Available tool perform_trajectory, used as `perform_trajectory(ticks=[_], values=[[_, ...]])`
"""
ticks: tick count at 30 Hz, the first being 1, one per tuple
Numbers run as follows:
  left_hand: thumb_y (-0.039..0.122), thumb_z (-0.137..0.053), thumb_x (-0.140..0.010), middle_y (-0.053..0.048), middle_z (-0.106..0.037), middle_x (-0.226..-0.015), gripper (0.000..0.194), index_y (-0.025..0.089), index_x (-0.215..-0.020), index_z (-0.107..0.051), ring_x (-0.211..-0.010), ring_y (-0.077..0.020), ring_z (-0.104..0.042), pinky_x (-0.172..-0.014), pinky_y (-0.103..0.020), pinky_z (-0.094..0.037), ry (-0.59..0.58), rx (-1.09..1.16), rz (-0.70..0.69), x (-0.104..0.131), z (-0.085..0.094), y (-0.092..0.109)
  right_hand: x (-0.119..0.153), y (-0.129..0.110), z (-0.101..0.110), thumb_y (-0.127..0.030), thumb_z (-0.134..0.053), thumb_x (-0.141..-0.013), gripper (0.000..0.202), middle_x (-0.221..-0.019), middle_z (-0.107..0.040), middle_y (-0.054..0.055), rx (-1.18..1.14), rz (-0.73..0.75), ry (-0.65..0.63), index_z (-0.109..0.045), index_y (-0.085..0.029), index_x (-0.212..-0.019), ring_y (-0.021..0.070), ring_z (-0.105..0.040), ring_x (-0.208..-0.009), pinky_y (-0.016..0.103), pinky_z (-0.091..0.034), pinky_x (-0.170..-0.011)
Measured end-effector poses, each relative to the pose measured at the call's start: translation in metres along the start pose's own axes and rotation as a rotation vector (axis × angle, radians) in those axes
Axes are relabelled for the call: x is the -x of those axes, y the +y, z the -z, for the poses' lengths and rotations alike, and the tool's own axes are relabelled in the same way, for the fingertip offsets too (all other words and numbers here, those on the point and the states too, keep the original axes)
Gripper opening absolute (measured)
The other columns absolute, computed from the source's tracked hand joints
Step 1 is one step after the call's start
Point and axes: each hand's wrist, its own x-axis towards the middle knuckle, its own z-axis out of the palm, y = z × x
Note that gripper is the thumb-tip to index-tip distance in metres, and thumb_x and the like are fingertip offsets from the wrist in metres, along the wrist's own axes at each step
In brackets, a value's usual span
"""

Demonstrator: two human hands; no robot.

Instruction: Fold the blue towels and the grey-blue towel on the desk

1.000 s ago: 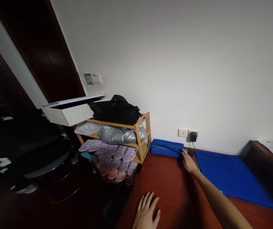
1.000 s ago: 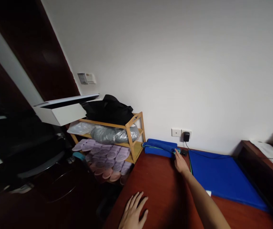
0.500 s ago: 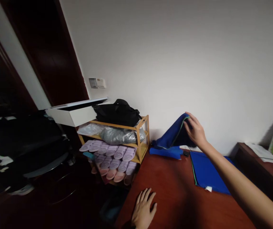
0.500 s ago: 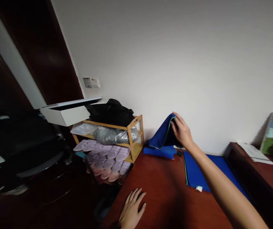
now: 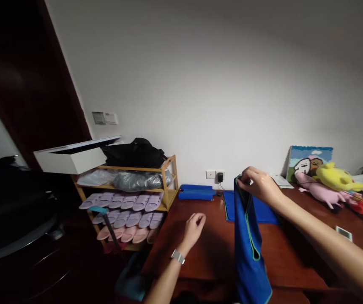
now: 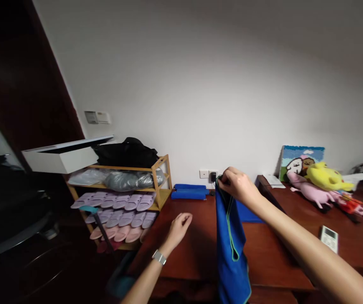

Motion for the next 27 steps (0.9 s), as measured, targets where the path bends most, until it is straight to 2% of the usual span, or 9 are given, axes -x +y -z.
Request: perform_trajectory(ticks=[1,3,5,8,12,16,19,24,27], values=[[0.048,-0.04,-0.102,-0.007,-0.074,-0.105,0.039,0.023,-0.106,-0.07,-0.098,-0.0198,-0.07,-0.09,-0.033,-0.055,0.041,0.068,-0.056,0.006,0.004,0.035,0.006,-0.008,0.007,-0.03,-0.061,-0.09,0.02,-0.075,-0.062,0.0,-0.021,-0.023,-0.011,-0.054,-0.025,-0.072,0.0139,-0.06,-0.062,0.026,-0.045,-0.059],[0.052,-0.049,-0.1,-0.004,-0.072,-0.085,0.038,0.021,-0.097,-0.07,-0.079,-0.0183,-0.068,-0.074,-0.029,-0.056,0.12,0.403,-0.215,0.028,0.015,0.105,0.019,-0.027,0.018,-0.028,-0.062,-0.086,0.022,-0.068,-0.058,-0.002,-0.088,-0.085,-0.039,-0.049,-0.026,-0.068,0.013,-0.055,-0.059,0.026,-0.042,-0.058],[0.051,-0.056,-0.098,0.0,-0.067,-0.071,0.034,0.02,-0.091,-0.069,-0.065,-0.0145,-0.064,-0.061,-0.024,-0.051,0.073,0.602,-0.31,0.057,0.027,0.162,0.033,-0.046,0.027,-0.025,-0.061,-0.082,0.022,-0.062,-0.055,-0.005,-0.19,-0.176,-0.085,-0.046,-0.026,-0.066,0.0122,-0.051,-0.055,0.025,-0.038,-0.056],[0.047,-0.06,-0.097,0.001,-0.067,-0.071,0.028,0.02,-0.094,-0.067,-0.061,-0.013,-0.064,-0.06,-0.023,-0.051,-0.068,0.701,-0.311,0.095,0.034,0.206,0.056,-0.073,0.036,-0.023,-0.061,-0.077,0.014,-0.062,-0.055,-0.006,-0.409,-0.345,-0.146,-0.048,-0.025,-0.07,0.0114,-0.048,-0.057,0.024,-0.036,-0.056],[0.042,-0.062,-0.097,-0.002,-0.069,-0.083,0.021,0.022,-0.092,-0.063,-0.079,-0.0158,-0.067,-0.074,-0.026,-0.053,-0.009,0.631,-0.283,0.118,0.025,0.203,0.084,-0.094,0.033,-0.025,-0.064,-0.071,0.014,-0.065,-0.052,-0.008,-0.836,-0.606,-0.186,-0.057,-0.024,-0.084,0.0102,-0.042,-0.058,0.023,-0.032,-0.054],[0.041,-0.066,-0.095,-0.001,-0.067,-0.09,0.023,0.024,-0.109,-0.06,-0.084,-0.0165,-0.067,-0.077,-0.027,-0.054,0.003,0.653,-0.251,0.13,0.018,0.189,0.1,-0.101,0.024,-0.032,-0.069,-0.072,0.013,-0.063,-0.051,-0.006,-1.245,-0.847,-0.271,-0.064,-0.021,-0.078,0.008,-0.036,-0.052,0.022,-0.023,-0.047],[0.041,-0.068,-0.094,-0.001,-0.067,-0.085,0.028,0.024,-0.115,-0.06,-0.08,-0.0167,-0.067,-0.075,-0.028,-0.054,-0.058,0.678,-0.239,0.136,0.022,0.187,0.107,-0.104,0.023,-0.032,-0.073,-0.072,0.014,-0.07,-0.06,-0.002,-1.376,-0.873,-0.29,-0.07,-0.018,-0.075,0.007,-0.039,-0.051,0.022,-0.024,-0.045],[0.041,-0.072,-0.091,-0.002,-0.069,-0.086,0.022,0.022,-0.1,-0.065,-0.081,-0.0166,-0.067,-0.076,-0.028,-0.054,-0.056,0.674,-0.216,0.137,0.032,0.185,0.115,-0.106,0.024,-0.032,-0.073,-0.074,0.015,-0.063,-0.062,-0.001,-1.466,-0.906,-0.293,-0.073,-0.018,-0.075,0.0076,-0.045,-0.046,0.022,-0.031,-0.046],[0.043,-0.073,-0.09,-0.002,-0.068,-0.088,0.023,0.022,-0.095,-0.065,-0.08,-0.0163,-0.066,-0.074,-0.027,-0.053,-0.132,0.657,-0.205,0.136,0.037,0.186,0.12,-0.107,0.022,-0.035,-0.076,-0.074,0.018,-0.064,-0.064,-0.001,-1.475,-0.901,-0.296,-0.075,-0.017,-0.077,0.0079,-0.048,-0.045,0.023,-0.035,-0.046]])
